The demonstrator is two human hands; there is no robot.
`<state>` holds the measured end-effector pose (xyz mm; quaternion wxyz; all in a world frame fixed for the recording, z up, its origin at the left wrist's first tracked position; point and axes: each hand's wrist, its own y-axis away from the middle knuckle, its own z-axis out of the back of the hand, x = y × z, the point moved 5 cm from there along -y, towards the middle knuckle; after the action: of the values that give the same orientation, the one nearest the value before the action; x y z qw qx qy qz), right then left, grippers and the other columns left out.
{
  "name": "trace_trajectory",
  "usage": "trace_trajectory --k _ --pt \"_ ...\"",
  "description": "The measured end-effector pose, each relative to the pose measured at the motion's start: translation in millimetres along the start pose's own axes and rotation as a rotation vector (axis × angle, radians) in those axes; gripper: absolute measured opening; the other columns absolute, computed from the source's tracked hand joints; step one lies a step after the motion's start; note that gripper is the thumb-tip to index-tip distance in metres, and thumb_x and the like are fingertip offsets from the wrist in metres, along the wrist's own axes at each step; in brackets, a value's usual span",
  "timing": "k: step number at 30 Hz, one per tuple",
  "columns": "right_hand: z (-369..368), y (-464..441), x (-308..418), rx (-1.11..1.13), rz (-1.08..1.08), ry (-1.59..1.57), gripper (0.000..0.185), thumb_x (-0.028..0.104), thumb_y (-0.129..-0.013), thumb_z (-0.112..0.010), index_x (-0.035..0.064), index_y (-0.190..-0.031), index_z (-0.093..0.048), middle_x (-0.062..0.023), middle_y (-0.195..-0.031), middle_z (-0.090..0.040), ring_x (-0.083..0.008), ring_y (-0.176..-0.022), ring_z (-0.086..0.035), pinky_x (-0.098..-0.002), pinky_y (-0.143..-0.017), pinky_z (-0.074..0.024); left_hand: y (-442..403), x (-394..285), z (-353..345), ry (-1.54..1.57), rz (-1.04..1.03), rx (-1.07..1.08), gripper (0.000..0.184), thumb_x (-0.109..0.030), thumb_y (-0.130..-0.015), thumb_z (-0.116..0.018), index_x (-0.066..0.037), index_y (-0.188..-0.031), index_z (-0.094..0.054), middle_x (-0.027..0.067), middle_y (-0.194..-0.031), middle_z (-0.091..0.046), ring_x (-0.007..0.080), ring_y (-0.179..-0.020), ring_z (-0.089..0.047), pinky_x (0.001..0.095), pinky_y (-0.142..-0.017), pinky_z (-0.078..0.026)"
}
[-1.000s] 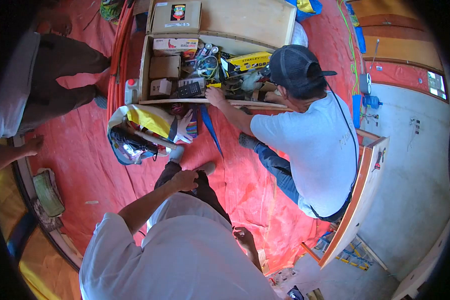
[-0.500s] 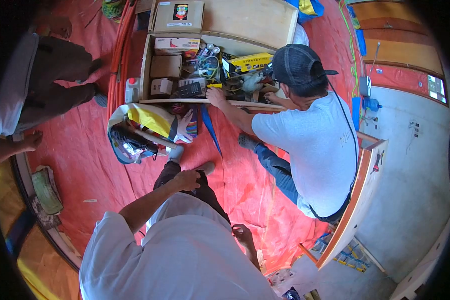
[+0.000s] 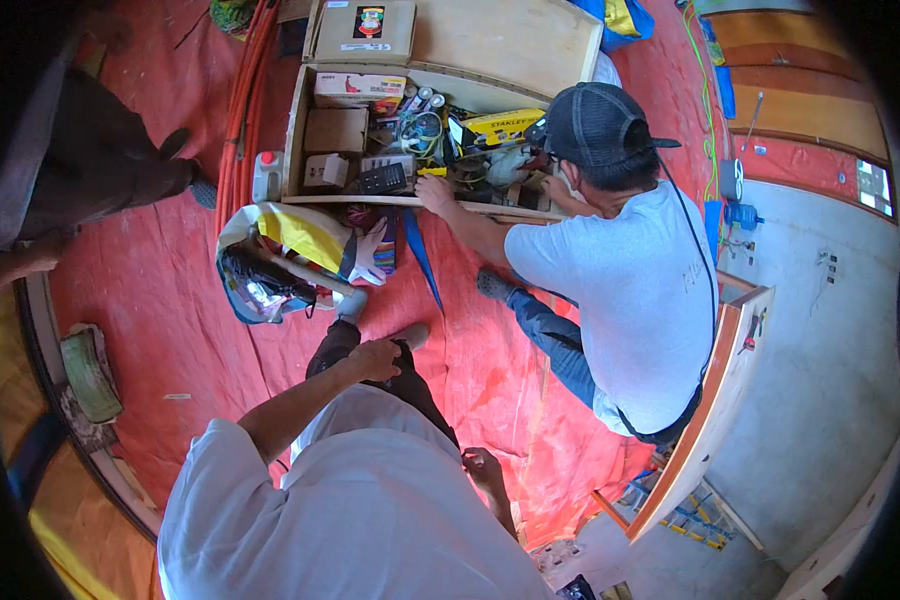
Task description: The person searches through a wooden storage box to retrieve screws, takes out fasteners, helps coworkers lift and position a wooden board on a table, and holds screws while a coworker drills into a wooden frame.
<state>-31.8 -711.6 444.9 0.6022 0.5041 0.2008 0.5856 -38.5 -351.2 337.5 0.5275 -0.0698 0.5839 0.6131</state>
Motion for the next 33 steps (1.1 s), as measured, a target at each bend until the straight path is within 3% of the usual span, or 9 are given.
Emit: trace_trajectory --k 10,13,19,33 --pt "-6 -6 -22 -0.013 -0.01 -0.121 0.03 0.024 -0.082 -0.067 0.0069 -0.105 -0.059 -0.0102 -0.075 -0.067 -0.0171 -0.064 -0.066 -0.0295 -0.057 -0.0497 0 1 -4 0.009 -0.017 -0.039 0.047 -0.035 -0.077 -0.063 -0.005 -0.113 -0.06 0.0163 -0.114 -0.06 0.0317 -0.108 -0.056 0.0427 -0.093 -0.044" --pt "-5 -7 -21 -0.014 -0.033 0.021 0.034 0.028 -0.081 -0.067 0.0066 -0.106 -0.059 -0.0105 -0.076 -0.067 -0.0174 -0.066 -0.067 -0.0296 -0.059 -0.0502 -4 5 -11 0.008 -0.003 -0.004 0.048 -0.035 -0.077 -0.063 -0.006 -0.114 -0.059 0.0165 -0.113 -0.06 0.0317 -0.107 -0.056 0.0429 -0.092 -0.044" --pt "-3 -3 -9 -0.033 -0.003 0.003 0.036 0.031 -0.082 -0.067 0.0061 -0.106 -0.06 -0.0108 -0.075 -0.068 -0.0178 -0.068 -0.067 -0.0298 -0.061 -0.051 3 -4 -4 -0.024 0.012 -0.001 0.048 -0.036 -0.077 -0.063 -0.007 -0.114 -0.059 0.0164 -0.112 -0.061 0.0318 -0.106 -0.057 0.0433 -0.092 -0.045" --pt "-12 1 -14 -0.049 0.071 -0.01 0.034 0.03 -0.084 -0.065 0.0051 -0.106 -0.059 -0.0106 -0.075 -0.068 -0.0169 -0.063 -0.067 -0.0294 -0.054 -0.0497 3 3 -20 -0.024 0.017 0.031 0.046 -0.036 -0.077 -0.064 -0.006 -0.112 -0.061 0.017 -0.112 -0.06 0.0325 -0.108 -0.056 0.0437 -0.092 -0.044"
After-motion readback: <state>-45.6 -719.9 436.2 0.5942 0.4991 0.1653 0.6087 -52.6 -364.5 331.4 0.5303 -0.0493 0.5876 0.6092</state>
